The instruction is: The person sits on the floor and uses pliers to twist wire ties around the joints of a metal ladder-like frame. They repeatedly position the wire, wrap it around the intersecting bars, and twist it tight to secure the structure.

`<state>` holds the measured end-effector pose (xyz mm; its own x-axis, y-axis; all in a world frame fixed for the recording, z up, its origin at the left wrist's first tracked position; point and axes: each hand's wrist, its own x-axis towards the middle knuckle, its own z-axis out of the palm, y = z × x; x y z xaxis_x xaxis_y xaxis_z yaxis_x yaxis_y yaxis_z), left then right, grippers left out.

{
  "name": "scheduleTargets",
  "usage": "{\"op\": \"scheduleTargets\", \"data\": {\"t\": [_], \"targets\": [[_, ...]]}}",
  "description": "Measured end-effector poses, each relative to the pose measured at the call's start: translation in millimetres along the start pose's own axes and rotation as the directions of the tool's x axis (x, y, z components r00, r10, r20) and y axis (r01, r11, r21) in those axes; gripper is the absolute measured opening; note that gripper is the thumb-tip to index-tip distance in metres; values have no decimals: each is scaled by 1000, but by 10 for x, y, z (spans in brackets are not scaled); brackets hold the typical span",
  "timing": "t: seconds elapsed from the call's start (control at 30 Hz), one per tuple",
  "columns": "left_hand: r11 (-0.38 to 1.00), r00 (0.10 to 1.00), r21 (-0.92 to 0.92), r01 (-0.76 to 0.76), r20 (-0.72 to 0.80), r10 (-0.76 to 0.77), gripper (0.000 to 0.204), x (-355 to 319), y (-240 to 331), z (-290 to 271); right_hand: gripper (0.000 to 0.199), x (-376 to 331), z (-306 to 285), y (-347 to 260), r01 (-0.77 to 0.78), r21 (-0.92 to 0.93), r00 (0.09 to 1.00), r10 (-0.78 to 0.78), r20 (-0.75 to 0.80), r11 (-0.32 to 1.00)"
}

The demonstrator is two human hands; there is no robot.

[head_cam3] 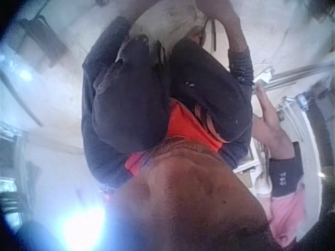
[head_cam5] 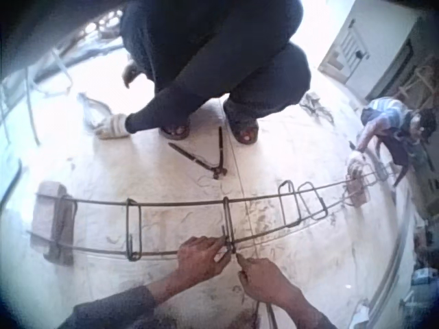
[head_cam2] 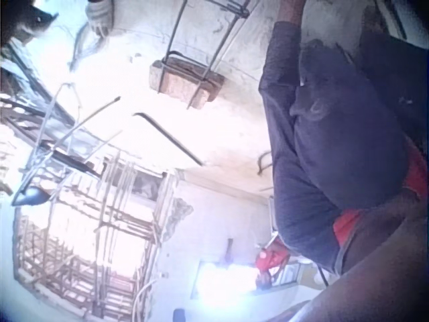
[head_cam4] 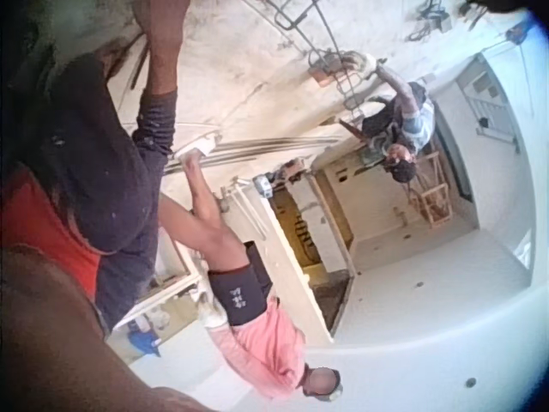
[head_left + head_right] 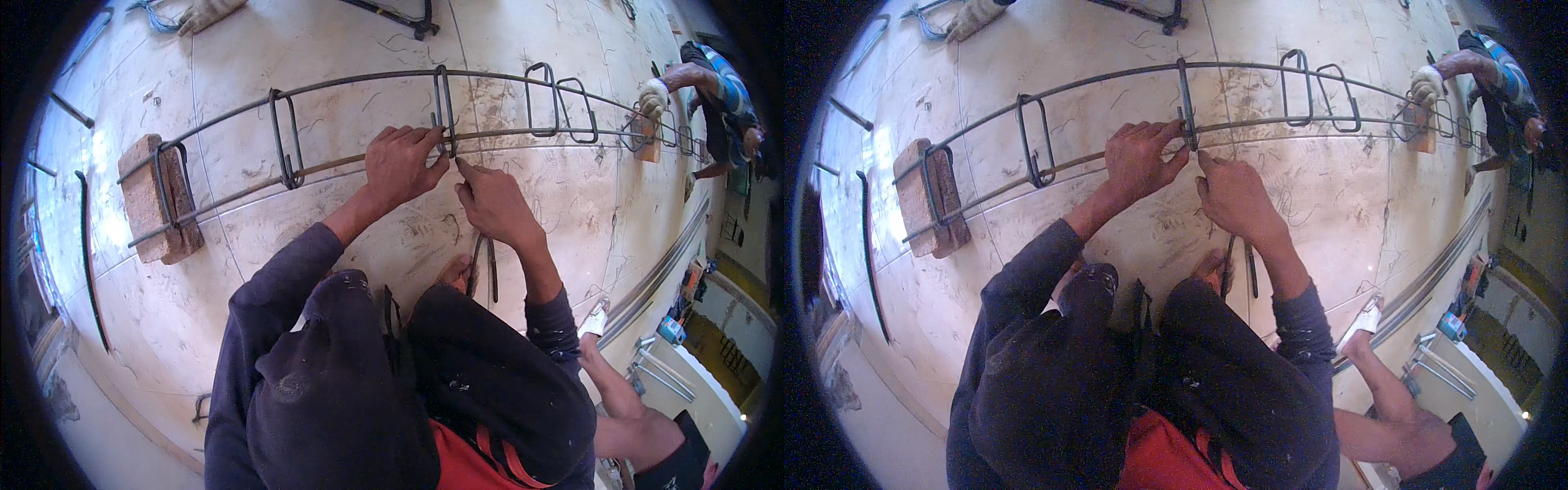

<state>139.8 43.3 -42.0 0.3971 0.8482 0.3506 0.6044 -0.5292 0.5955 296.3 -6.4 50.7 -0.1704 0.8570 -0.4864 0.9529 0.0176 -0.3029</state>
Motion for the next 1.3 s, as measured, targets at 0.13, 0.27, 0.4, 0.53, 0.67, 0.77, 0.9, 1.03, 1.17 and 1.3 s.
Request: {"op": "scheduleTargets", "data": {"t": [0.13,0.27,0.4,0.53,0.67,0.77,0.9,1.03,1.17,1.3], "targets": [[998,998,-14,-60,-10,60,39,-5,-30,29,46,-38,295,278,163,-161,960,-194,-203,973],[990,990,30,-139,43,138,54,5,-21,-42,47,14,568,390,196,-166,938,-234,-256,966],[988,986,55,-145,93,140,67,4,-33,-38,42,2,689,448,223,-17,873,-207,-441,975],[990,990,61,-127,70,123,68,-2,-15,-28,38,21,643,471,156,373,750,136,-647,915],[987,992,100,-124,46,120,65,15,-6,19,32,295,523,736,-63,715,760,498,-418,696],[987,992,94,-127,16,126,60,18,-19,41,38,496,700,803,-13,858,827,488,-279,513],[986,989,94,-139,-44,144,52,26,-20,47,30,465,768,707,-46,633,811,399,-428,772],[992,995,107,-72,-60,79,44,66,49,47,25,140,541,579,-146,108,855,180,-486,983],[990,987,101,-100,-118,112,40,45,11,92,29,-324,895,655,-247,438,910,362,-202,865],[988,987,126,-84,-124,99,37,56,15,93,28,-408,807,537,-269,936,788,610,80,225]]}}
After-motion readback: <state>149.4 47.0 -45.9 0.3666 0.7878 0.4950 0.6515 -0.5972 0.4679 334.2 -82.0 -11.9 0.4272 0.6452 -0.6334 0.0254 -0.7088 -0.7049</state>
